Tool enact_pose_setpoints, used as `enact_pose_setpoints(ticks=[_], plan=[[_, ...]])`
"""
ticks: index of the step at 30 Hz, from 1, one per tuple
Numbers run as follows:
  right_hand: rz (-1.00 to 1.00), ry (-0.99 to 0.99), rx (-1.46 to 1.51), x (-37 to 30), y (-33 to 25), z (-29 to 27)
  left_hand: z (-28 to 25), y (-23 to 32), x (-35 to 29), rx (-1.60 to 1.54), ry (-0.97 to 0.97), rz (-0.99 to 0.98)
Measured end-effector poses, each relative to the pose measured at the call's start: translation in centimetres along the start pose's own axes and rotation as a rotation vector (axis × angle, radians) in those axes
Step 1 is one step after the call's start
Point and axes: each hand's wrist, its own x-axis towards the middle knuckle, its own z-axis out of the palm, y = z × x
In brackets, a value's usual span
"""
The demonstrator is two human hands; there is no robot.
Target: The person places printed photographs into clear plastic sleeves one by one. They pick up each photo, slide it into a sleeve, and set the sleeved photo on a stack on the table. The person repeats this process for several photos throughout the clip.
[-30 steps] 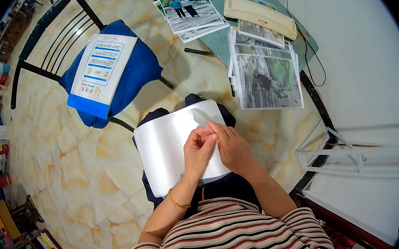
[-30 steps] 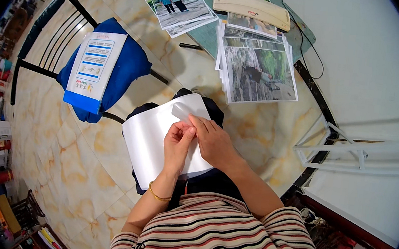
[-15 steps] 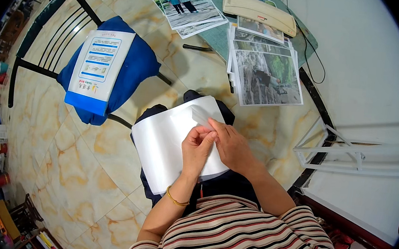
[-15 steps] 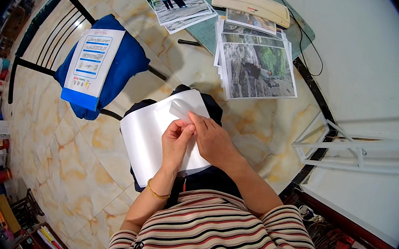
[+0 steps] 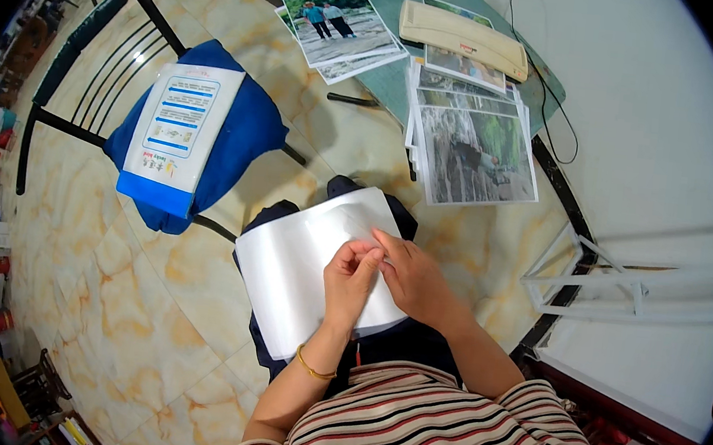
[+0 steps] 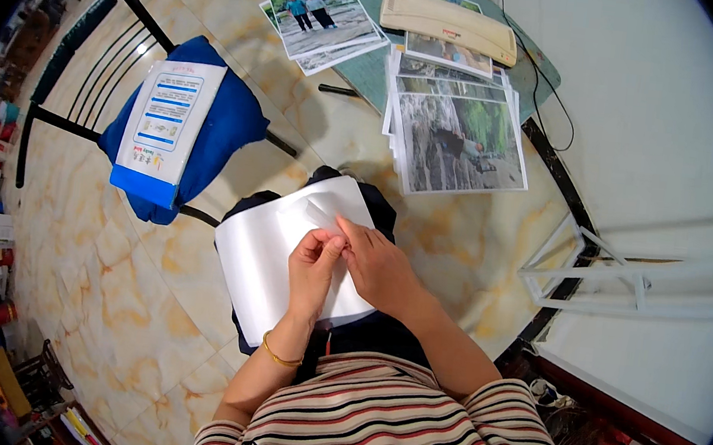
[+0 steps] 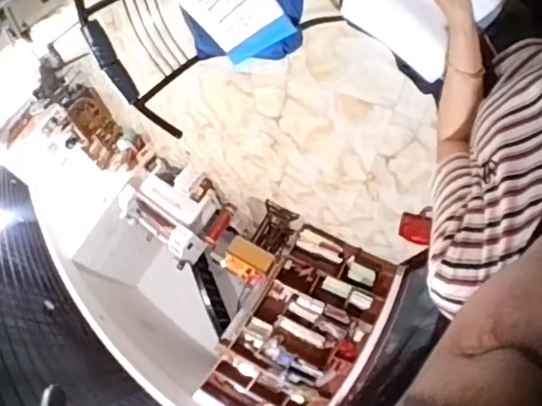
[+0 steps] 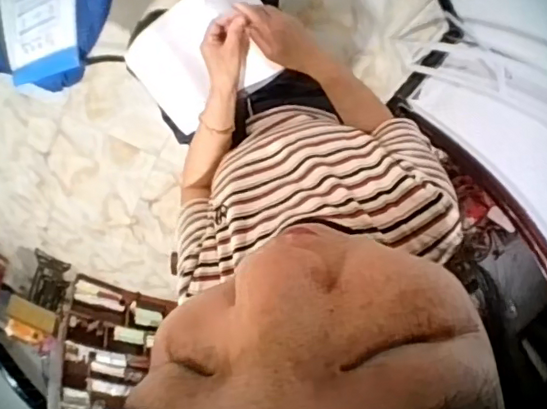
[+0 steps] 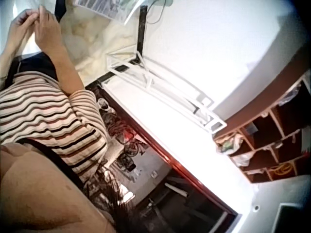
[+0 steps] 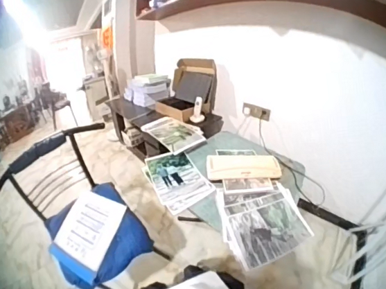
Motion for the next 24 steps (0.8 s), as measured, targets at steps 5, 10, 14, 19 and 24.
enact_pose_setpoints(ticks=[5, 10, 14, 19, 24], plan=[[0.005, 0.001, 0.002, -0.1, 0.4, 0.1, 0.5, 0.2, 0.0, -0.020, 0.001, 0.002], [0.001, -0.033, 0.057, -0.1, 0.6, -0.4, 0.3, 0.0, 0.3, 0.005, -0.018, -0.026], [0.058, -0.070, 0.100, -0.2, 1.7, -1.2, -0.1, -1.2, 0.8, 0.050, -0.074, -0.009], [0.188, 0.058, 0.145, 0.4, 1.4, -1.5, -0.2, -1.6, 0.5, 0.022, -0.072, -0.018], [0.302, 0.149, 0.228, 1.2, 1.8, -1.6, -1.4, 0.2, 0.1, -0.066, -0.004, -0.050]])
